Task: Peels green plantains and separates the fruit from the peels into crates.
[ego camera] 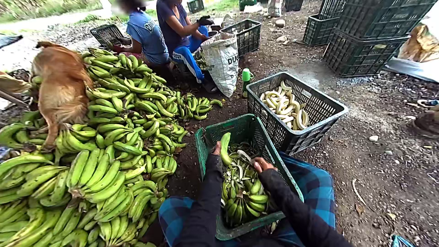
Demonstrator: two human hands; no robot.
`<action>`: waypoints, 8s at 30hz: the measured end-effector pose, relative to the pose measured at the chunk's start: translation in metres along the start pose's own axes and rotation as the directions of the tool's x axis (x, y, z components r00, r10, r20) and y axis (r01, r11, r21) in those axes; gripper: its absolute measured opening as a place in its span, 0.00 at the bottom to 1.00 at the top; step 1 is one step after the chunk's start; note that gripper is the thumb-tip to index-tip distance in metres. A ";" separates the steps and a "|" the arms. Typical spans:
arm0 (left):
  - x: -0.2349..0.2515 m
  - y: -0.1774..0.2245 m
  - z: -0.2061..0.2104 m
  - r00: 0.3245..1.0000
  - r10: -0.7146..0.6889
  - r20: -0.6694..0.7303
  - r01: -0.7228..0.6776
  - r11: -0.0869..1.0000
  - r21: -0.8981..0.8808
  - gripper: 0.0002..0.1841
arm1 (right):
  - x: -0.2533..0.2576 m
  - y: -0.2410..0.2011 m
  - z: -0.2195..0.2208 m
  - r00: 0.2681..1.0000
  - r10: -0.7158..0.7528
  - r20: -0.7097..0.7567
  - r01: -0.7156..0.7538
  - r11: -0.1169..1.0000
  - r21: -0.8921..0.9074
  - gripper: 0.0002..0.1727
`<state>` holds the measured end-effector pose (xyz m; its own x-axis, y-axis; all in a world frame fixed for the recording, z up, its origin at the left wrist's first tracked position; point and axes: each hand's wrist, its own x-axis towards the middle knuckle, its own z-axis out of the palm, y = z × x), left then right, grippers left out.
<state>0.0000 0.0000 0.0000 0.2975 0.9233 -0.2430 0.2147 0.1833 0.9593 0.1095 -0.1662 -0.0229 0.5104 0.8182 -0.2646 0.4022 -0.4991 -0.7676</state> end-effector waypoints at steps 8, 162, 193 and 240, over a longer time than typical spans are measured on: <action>-0.025 -0.022 0.024 0.980 -0.185 0.073 0.176 0.978 0.115 0.28 | 0.066 -0.011 -0.010 0.980 0.103 -0.168 -0.133 0.975 -0.177 0.29; 0.041 -0.056 -0.043 0.875 0.004 0.485 -0.377 0.635 0.674 0.22 | 0.032 0.084 0.075 0.581 0.618 0.530 0.240 0.492 -0.837 0.25; 0.157 -0.125 0.018 0.944 -0.295 0.150 0.070 0.619 0.782 0.27 | 0.119 0.053 0.057 0.910 0.374 0.181 -0.365 0.927 -0.083 0.28; 0.148 -0.138 0.024 0.936 -0.339 0.097 0.165 0.664 0.729 0.25 | 0.189 0.042 0.168 0.810 0.555 0.192 -0.572 0.819 0.048 0.30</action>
<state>0.0371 0.1034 -0.1721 0.2956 0.7689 -0.5669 0.8702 0.0282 0.4919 0.0956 0.0155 -0.2035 0.4904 0.4405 -0.7520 0.0008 -0.8631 -0.5051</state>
